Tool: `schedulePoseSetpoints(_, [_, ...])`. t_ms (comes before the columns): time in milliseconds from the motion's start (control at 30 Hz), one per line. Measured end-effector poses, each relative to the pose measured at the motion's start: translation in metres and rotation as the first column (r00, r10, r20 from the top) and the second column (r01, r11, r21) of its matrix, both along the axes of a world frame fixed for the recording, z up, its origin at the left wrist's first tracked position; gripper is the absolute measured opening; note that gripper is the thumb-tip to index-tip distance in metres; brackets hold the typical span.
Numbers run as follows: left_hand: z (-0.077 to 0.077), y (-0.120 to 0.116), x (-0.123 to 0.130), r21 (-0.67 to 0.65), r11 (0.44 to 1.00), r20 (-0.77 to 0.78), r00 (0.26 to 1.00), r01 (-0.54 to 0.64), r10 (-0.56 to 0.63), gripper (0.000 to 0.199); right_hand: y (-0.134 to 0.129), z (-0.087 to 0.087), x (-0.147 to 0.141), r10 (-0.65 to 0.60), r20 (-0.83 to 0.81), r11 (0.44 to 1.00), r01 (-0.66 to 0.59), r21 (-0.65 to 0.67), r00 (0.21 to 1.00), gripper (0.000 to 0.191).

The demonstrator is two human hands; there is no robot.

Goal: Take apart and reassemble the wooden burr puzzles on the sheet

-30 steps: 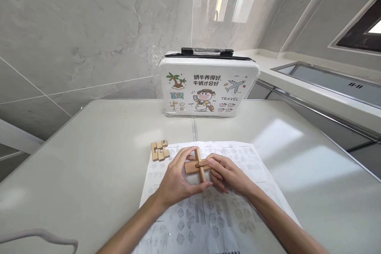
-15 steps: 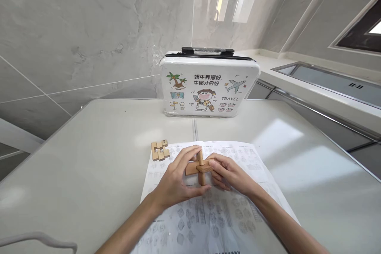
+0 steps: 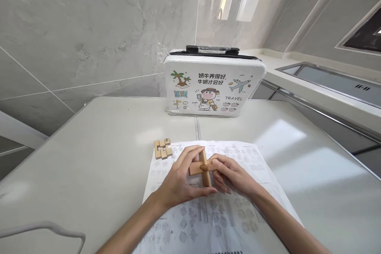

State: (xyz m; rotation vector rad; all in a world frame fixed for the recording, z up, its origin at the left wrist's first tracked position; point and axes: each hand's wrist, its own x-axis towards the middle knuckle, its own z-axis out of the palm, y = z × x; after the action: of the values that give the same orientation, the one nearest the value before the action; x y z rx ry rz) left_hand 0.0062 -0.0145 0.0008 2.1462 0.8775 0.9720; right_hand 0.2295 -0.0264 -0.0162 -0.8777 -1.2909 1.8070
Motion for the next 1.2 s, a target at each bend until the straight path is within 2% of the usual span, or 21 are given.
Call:
schedulePoseSetpoints(100, [0.001, -0.001, 0.001, -0.059, 0.998, 0.02, 0.999, -0.039, 0.04, 0.098, 0.0, 0.0, 0.0, 0.035, 0.037, 0.999, -0.036, 0.036, 0.999, 0.039])
schedulePoseSetpoints(167, [0.003, 0.0, 0.001, -0.088, 0.993, 0.04, 0.996, -0.077, 0.081, 0.094, 0.0, 0.002, 0.0, -0.058, 0.136, 0.985, 0.035, 0.168, 0.989, 0.037])
schedulePoseSetpoints(233, [0.005, 0.001, 0.002, -0.113, 0.986, 0.041, 0.991, -0.12, 0.126, 0.089, 0.0, 0.005, 0.0, -0.227, 0.209, 0.929, 0.147, 0.339, 0.951, 0.032])
schedulePoseSetpoints(300, [0.007, 0.002, 0.003, -0.136, 0.978, 0.017, 0.987, -0.156, 0.159, 0.087, 0.0, 0.008, 0.001, -0.339, 0.222, 0.852, 0.199, 0.484, 0.914, 0.029])
schedulePoseSetpoints(400, [0.008, 0.002, 0.003, -0.183, 0.968, -0.023, 0.985, -0.171, 0.17, 0.091, 0.0, 0.008, 0.001, -0.383, 0.231, 0.767, 0.169, 0.62, 0.894, 0.022])
schedulePoseSetpoints(500, [0.007, 0.001, 0.004, -0.24, 0.958, -0.041, 0.988, -0.156, 0.151, 0.097, 0.0, 0.008, -0.001, -0.428, 0.244, 0.731, 0.174, 0.66, 0.87, 0.01])
schedulePoseSetpoints(633, [0.006, 0.002, 0.005, -0.246, 0.957, -0.081, 0.987, -0.157, 0.141, 0.097, -0.002, 0.008, -0.003, -0.447, 0.226, 0.747, 0.222, 0.627, 0.866, 0.008])
schedulePoseSetpoints(867, [0.002, 0.004, 0.001, -0.193, 0.965, -0.081, 0.983, -0.178, 0.165, 0.098, -0.002, 0.011, 0.0, -0.382, 0.235, 0.794, 0.187, 0.578, 0.894, 0.011])
schedulePoseSetpoints(1067, [-0.001, 0.002, 0.001, 0.023, 0.99, -0.006, 0.99, -0.138, 0.139, 0.088, 0.0, 0.012, 0.002, -0.303, 0.156, 0.824, 0.176, 0.539, 0.94, 0.015])
schedulePoseSetpoints(1200, [-0.003, 0.001, 0.001, 0.137, 0.979, 0.059, 0.988, -0.149, 0.142, 0.091, 0.0, 0.012, 0.002, -0.293, 0.163, 0.89, 0.206, 0.408, 0.942, 0.032])
